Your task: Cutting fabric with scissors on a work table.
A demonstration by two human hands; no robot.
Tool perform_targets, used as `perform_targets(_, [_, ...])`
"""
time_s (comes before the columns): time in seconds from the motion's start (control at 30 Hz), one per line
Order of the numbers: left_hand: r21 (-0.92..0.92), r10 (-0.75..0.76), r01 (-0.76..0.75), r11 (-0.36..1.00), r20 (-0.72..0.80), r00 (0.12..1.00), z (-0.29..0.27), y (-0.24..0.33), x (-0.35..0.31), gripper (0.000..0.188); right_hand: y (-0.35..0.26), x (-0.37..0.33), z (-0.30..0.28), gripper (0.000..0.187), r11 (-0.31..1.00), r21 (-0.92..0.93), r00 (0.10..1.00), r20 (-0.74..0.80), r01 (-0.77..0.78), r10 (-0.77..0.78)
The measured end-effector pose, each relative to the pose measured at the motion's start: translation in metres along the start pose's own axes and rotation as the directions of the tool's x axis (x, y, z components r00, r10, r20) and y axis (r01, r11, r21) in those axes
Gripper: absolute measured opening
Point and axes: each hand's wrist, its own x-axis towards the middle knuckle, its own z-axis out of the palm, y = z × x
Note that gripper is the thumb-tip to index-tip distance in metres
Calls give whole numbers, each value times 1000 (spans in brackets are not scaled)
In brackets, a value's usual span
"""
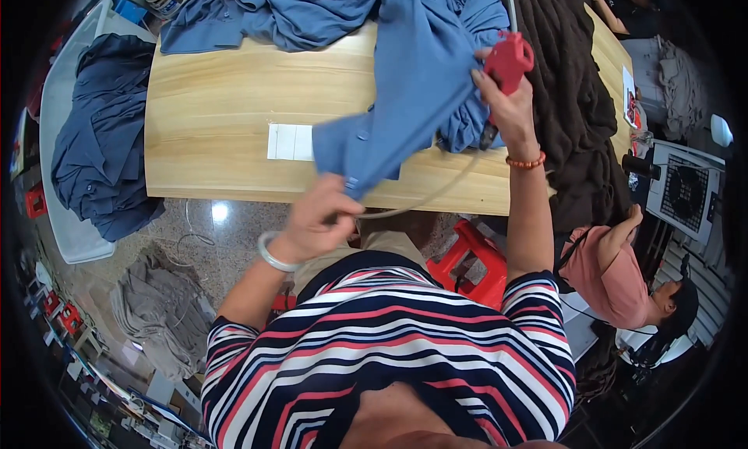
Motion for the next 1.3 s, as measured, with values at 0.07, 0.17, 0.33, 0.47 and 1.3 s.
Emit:
perform_targets(0.07, [-43,-106,116,992,181,978,40,-17,-8,15,39,-25,-6,30,988,-151,999,-49,-25,18])
perform_targets(0.17, [15,-264,274,962,323,909,104,-65,-22,44,136,-72,-21,30,898,-349,963,-130,-268,237])
perform_targets(0.33, [-254,-586,567,784,1,811,131,-78,-20,61,108,-116,-28,29,796,-497,934,-102,-346,342])
perform_targets(0.47, [-548,-675,519,657,-120,728,134,-113,-3,54,61,-134,-41,31,795,-536,928,54,-284,368])
perform_targets(1.3, [512,-233,161,844,80,969,134,-127,18,14,17,-167,-46,28,799,-553,900,184,-238,396])
